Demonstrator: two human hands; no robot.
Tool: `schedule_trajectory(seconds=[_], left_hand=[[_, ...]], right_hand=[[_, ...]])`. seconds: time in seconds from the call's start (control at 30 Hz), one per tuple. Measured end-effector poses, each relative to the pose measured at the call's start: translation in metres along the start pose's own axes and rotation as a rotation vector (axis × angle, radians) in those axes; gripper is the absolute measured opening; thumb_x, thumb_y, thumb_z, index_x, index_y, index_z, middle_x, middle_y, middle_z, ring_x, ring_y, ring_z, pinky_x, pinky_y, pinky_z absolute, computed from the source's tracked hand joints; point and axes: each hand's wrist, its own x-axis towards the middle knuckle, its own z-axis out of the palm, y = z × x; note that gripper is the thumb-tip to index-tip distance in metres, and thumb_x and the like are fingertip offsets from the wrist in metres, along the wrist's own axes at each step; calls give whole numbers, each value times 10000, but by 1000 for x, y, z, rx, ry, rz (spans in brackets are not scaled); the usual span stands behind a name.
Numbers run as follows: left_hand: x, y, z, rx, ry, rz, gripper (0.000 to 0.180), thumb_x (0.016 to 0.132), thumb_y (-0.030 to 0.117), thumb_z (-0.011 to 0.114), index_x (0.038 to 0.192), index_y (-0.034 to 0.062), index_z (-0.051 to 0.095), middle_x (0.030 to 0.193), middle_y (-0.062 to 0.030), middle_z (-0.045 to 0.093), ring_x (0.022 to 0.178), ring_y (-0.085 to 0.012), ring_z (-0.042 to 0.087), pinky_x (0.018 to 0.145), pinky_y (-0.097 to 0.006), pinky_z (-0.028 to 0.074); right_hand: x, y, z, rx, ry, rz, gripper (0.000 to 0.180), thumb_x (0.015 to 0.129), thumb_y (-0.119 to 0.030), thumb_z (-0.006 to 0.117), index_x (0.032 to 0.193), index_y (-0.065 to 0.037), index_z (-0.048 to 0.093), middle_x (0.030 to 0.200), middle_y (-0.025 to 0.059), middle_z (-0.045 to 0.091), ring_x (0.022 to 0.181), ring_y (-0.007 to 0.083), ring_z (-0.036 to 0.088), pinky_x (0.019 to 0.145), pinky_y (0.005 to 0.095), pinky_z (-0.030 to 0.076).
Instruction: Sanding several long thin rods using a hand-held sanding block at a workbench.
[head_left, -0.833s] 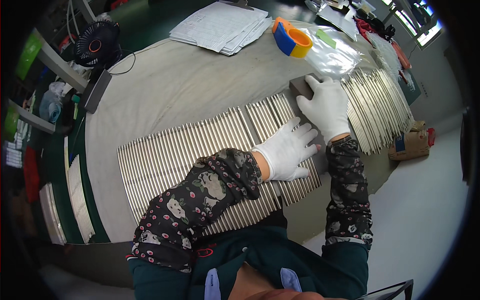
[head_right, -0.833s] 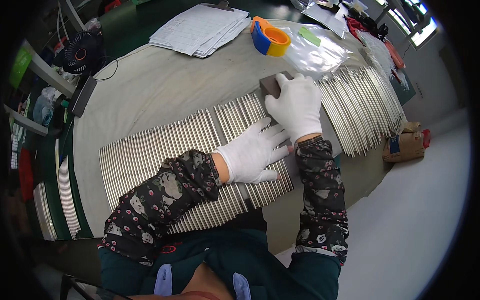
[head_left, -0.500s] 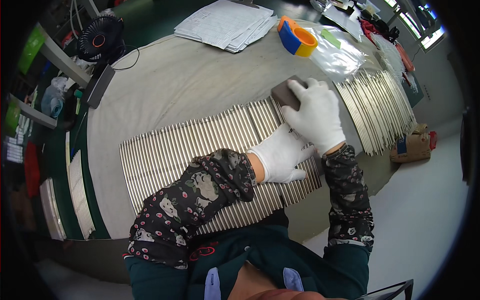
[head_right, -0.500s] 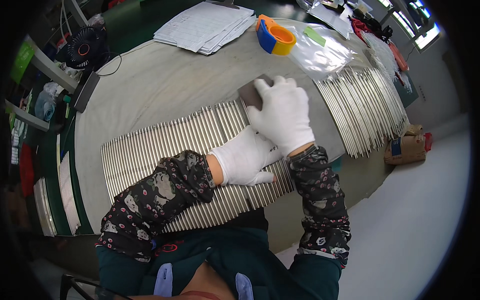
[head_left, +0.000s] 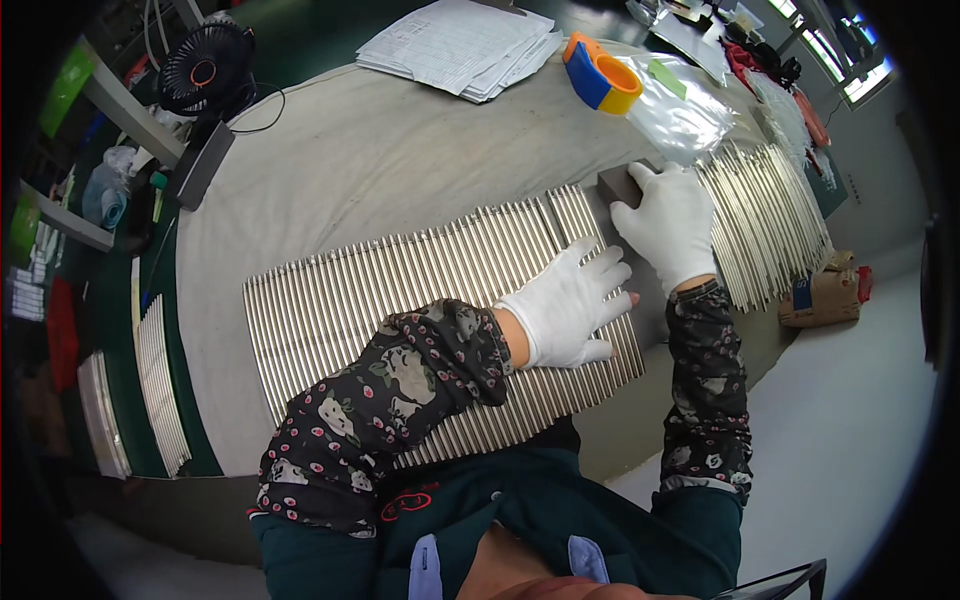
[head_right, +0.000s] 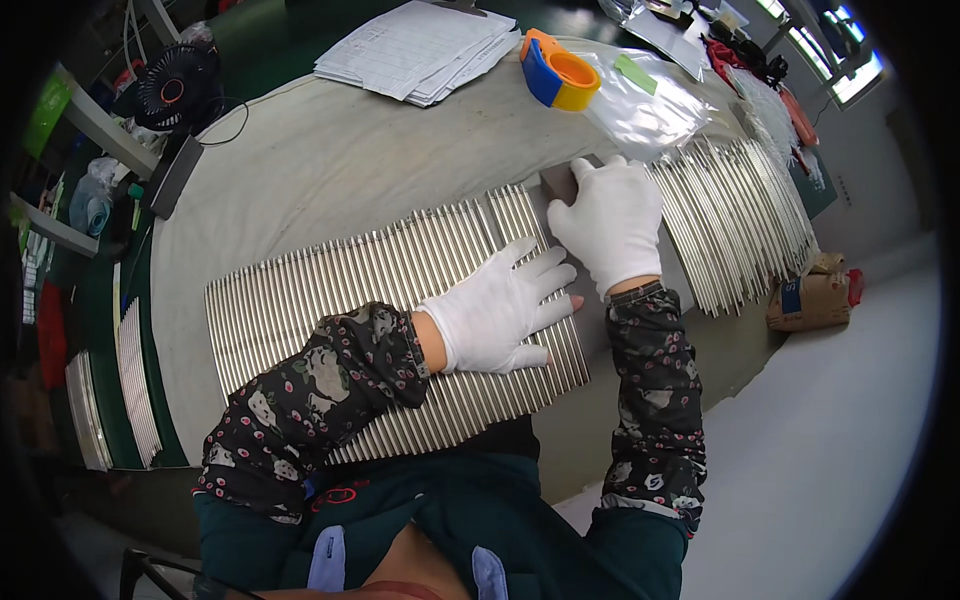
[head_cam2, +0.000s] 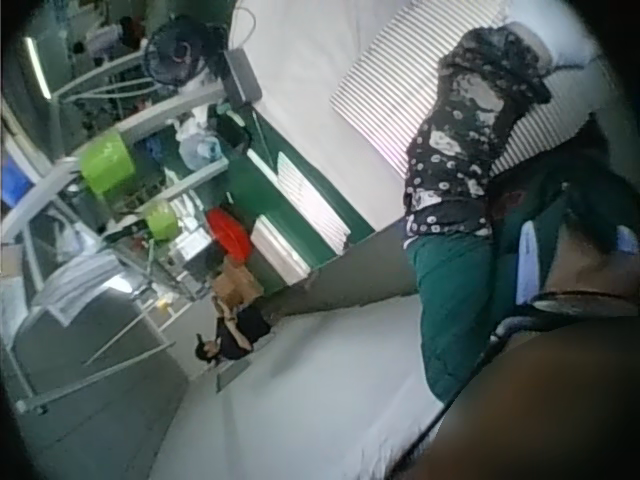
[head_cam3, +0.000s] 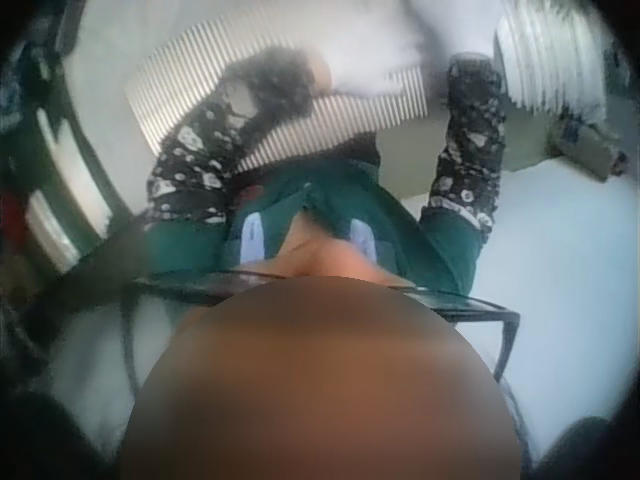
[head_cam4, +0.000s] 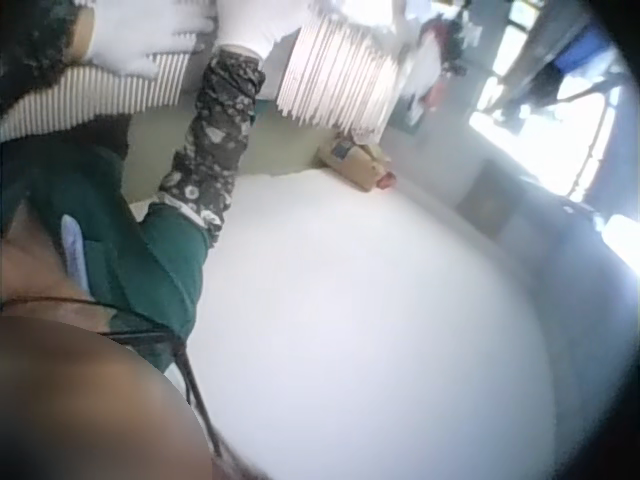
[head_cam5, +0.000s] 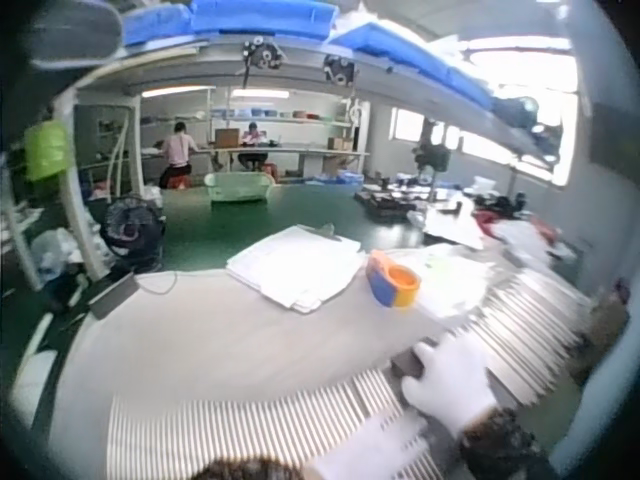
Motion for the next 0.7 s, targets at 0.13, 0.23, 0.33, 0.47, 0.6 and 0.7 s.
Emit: schedule_trajectory(seconds=[0.13,0.23,0.33,0.47,0.6,0.7], left_hand=[[-3,1,-3,-158,-226,-119,612,881,503,564,1317,73,554,1366,-167,489,1334,-301,391,1146,-479,219],[-1,1,2,1,15,-8,630,862,507,579,1315,69,554,1354,-163,495,1319,-307,401,1158,-489,206],[0,0,1,20,21,-14,634,859,508,578,1319,71,552,1343,-157,502,1312,-308,403,1166,-486,198],[-2,-3,2,12,25,-4,643,865,520,566,1333,79,544,1349,-157,503,1330,-311,393,1166,-490,201],[2,1,2,40,-37,-17,640,884,527,542,1349,87,541,1395,-162,480,1366,-302,365,1151,-474,220],[0,2,5,35,-20,-25,640,883,527,545,1345,83,544,1389,-172,469,1360,-295,367,1136,-468,239]], right_hand=[[-27,-41,-4,382,131,-378,410,692,-322,687,1027,-87,704,887,169,644,897,327,624,765,429,516],[-1,8,-11,-23,26,-70,389,694,-271,671,1028,-77,718,828,164,657,827,350,636,744,446,518],[-18,-9,-12,280,121,-187,477,691,-287,691,1115,-70,700,954,195,650,909,348,624,817,420,513],[-18,-11,-3,190,80,-161,485,696,-279,690,1135,-74,693,947,182,651,917,345,619,825,425,512],[-17,41,34,490,167,22,468,704,-294,722,1112,-67,693,1004,188,656,939,345,630,809,429,516],[-31,36,75,433,334,-54,615,705,-285,760,1261,-73,605,1183,197,597,1064,348,582,912,424,480]])
